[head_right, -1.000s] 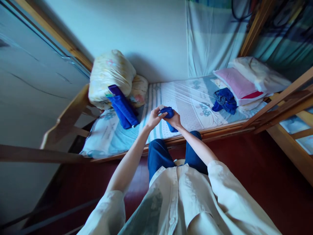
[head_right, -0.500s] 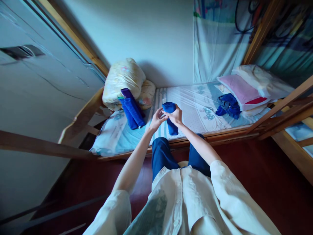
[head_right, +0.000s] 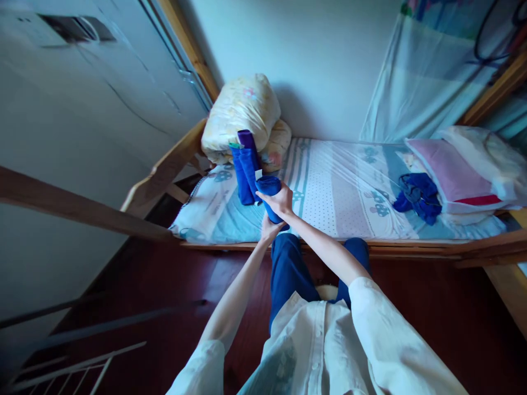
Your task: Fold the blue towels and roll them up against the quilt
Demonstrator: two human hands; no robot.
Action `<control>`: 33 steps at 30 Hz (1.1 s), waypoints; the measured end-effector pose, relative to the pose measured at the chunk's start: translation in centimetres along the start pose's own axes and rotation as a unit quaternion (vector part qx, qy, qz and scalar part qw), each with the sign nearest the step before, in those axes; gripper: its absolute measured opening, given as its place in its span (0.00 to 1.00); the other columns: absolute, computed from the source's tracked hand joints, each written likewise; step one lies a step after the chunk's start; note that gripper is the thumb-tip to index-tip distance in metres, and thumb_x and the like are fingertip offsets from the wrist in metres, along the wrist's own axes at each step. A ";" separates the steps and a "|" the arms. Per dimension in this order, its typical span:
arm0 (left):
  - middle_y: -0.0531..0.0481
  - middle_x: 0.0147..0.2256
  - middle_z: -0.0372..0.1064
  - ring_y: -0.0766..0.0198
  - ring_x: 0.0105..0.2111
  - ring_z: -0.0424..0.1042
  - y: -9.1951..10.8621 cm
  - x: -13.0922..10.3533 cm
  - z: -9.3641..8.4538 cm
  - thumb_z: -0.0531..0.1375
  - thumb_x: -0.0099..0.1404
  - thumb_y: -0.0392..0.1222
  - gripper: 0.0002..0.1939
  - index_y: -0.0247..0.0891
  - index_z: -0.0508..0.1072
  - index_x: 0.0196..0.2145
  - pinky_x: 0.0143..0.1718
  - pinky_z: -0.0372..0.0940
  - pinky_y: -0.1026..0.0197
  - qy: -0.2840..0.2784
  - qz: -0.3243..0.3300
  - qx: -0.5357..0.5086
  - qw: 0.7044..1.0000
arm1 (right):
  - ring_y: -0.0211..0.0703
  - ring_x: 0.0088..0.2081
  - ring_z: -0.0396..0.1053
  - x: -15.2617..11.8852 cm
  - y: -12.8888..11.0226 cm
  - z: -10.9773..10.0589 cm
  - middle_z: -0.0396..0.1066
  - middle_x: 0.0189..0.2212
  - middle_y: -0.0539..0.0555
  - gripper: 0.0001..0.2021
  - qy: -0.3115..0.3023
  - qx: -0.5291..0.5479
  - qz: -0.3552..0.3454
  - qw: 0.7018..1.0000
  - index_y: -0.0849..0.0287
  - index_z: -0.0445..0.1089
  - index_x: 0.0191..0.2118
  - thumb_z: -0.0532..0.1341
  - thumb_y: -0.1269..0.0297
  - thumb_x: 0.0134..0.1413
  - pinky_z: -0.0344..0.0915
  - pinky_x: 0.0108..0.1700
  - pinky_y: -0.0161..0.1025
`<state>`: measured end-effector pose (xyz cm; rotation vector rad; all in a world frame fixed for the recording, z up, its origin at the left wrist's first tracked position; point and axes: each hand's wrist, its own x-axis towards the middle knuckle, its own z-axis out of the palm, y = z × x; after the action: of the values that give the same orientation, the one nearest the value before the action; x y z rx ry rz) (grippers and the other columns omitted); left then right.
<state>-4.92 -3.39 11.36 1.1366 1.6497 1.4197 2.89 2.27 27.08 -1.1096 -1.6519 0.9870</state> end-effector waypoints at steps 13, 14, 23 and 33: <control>0.43 0.42 0.78 0.43 0.47 0.76 -7.0 11.5 -11.2 0.72 0.41 0.48 0.35 0.36 0.72 0.48 0.49 0.71 0.42 0.150 -0.058 0.030 0.987 | 0.52 0.53 0.73 9.1 2.5 16.5 0.78 0.45 0.55 0.29 -0.105 -0.017 0.027 0.994 0.57 0.67 0.48 0.75 0.49 0.45 0.68 0.62 0.47; 0.43 0.41 0.78 0.44 0.46 0.76 -7.6 12.2 -11.7 0.72 0.41 0.48 0.35 0.36 0.72 0.47 0.49 0.71 0.42 0.152 -0.064 0.034 0.986 | 0.51 0.52 0.73 9.7 2.7 17.3 0.78 0.45 0.55 0.28 -0.106 -0.019 0.026 0.994 0.57 0.66 0.47 0.76 0.51 0.45 0.68 0.62 0.46; 0.42 0.42 0.78 0.44 0.46 0.76 -12.3 16.2 -13.9 0.73 0.40 0.45 0.36 0.35 0.72 0.48 0.51 0.71 0.41 0.142 -0.082 0.025 0.986 | 0.49 0.48 0.74 12.7 5.3 22.0 0.77 0.42 0.54 0.22 -0.090 -0.042 0.038 0.994 0.58 0.65 0.42 0.76 0.64 0.44 0.70 0.58 0.44; 0.40 0.45 0.77 0.42 0.48 0.76 -15.2 16.7 -14.3 0.75 0.40 0.40 0.38 0.34 0.72 0.50 0.54 0.70 0.38 0.138 -0.130 0.014 0.982 | 0.44 0.47 0.74 12.5 7.9 23.6 0.77 0.42 0.53 0.23 -0.124 -0.028 0.054 0.990 0.58 0.66 0.43 0.76 0.61 0.46 0.70 0.56 0.41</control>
<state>-27.18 5.86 -0.18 0.7270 1.9350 1.4348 -20.17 13.23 15.84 -1.1599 -1.8419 1.1944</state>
